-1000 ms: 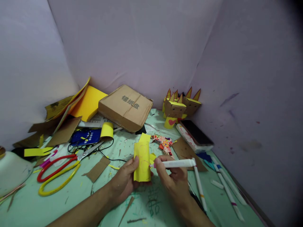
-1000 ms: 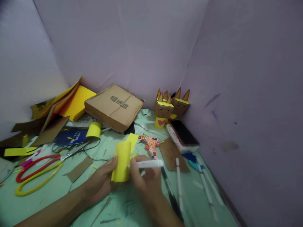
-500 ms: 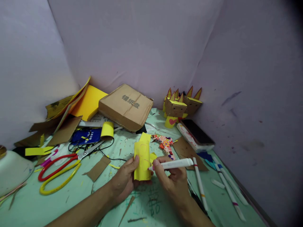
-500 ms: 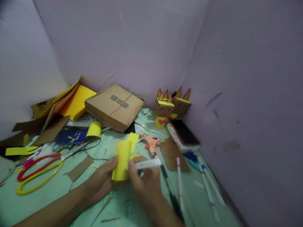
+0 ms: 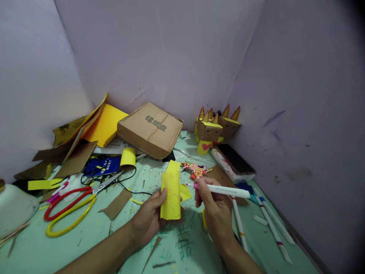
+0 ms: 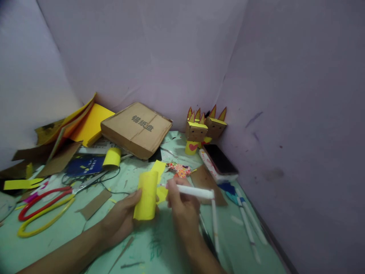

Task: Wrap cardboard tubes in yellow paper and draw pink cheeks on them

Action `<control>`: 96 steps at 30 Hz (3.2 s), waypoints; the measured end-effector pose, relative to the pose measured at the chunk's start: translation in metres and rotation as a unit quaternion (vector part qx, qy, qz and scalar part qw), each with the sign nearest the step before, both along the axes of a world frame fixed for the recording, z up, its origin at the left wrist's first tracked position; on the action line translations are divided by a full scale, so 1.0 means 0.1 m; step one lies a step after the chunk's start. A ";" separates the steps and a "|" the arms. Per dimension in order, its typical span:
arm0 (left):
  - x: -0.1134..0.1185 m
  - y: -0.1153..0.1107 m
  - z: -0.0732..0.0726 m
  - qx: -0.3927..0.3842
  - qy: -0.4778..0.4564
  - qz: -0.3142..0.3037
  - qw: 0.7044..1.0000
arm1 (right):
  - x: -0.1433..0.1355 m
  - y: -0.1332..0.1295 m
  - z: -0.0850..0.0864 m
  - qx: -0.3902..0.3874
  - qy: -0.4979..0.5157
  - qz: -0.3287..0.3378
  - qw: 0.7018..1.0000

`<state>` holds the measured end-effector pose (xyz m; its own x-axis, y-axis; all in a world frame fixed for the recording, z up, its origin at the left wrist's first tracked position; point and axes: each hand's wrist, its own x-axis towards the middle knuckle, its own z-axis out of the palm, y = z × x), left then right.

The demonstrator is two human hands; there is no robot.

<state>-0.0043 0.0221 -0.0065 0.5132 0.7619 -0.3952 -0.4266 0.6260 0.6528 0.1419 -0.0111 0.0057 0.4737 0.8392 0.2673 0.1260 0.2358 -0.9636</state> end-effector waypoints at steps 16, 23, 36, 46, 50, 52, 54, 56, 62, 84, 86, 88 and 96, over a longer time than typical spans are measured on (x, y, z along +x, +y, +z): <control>0.01 0.00 0.06 -0.002 0.029 0.012 0.999 | -0.04 0.00 -0.06 0.060 -0.139 0.068 0.986; -0.01 0.05 0.04 -0.028 0.035 0.036 0.998 | -0.05 0.02 -0.15 0.145 -0.277 0.083 0.946; 0.00 0.02 0.12 -0.040 0.050 0.026 0.998 | 0.20 0.06 0.13 0.071 -0.011 -0.076 0.995; -0.01 0.03 0.06 -0.049 0.012 0.002 0.999 | 0.16 0.00 -0.03 0.029 -0.015 0.012 0.999; -0.04 0.01 0.03 -0.026 0.008 0.003 1.000 | 0.13 -0.01 -0.04 0.023 -0.019 0.015 0.999; -0.06 -0.01 0.01 -0.008 0.007 0.001 1.000 | 0.12 -0.02 -0.03 0.012 -0.046 0.011 0.999; -0.08 -0.02 -0.01 0.014 -0.011 -0.020 1.000 | 0.12 -0.02 -0.03 0.000 -0.067 0.010 0.998; -0.10 -0.04 -0.03 0.047 -0.038 -0.057 0.997 | 0.11 -0.03 -0.05 -0.007 -0.066 0.013 0.998; -0.11 -0.07 0.01 0.108 -0.043 -0.106 0.987 | 0.06 -0.13 -0.09 0.001 0.004 0.040 0.999; -0.11 -0.05 0.00 0.077 0.029 -0.116 0.990 | 0.04 -0.04 0.01 -0.030 0.054 0.006 0.998; -0.12 -0.05 -0.02 0.084 0.016 -0.115 0.990 | 0.02 -0.03 0.00 -0.049 0.062 -0.004 0.997; -0.12 -0.06 -0.05 0.091 -0.001 -0.114 0.989 | 0.01 -0.02 -0.04 -0.069 0.067 -0.003 0.995; -0.17 -0.05 -0.06 0.061 0.012 -0.136 0.989 | 0.07 0.00 -0.09 -0.066 0.066 -0.017 0.995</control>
<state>-0.0209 0.0172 -0.0120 0.6972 0.6398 -0.3234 -0.2362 0.6309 0.7390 0.1491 -0.0108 -0.0028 0.5262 0.8457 0.0885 0.0018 0.1029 -0.9947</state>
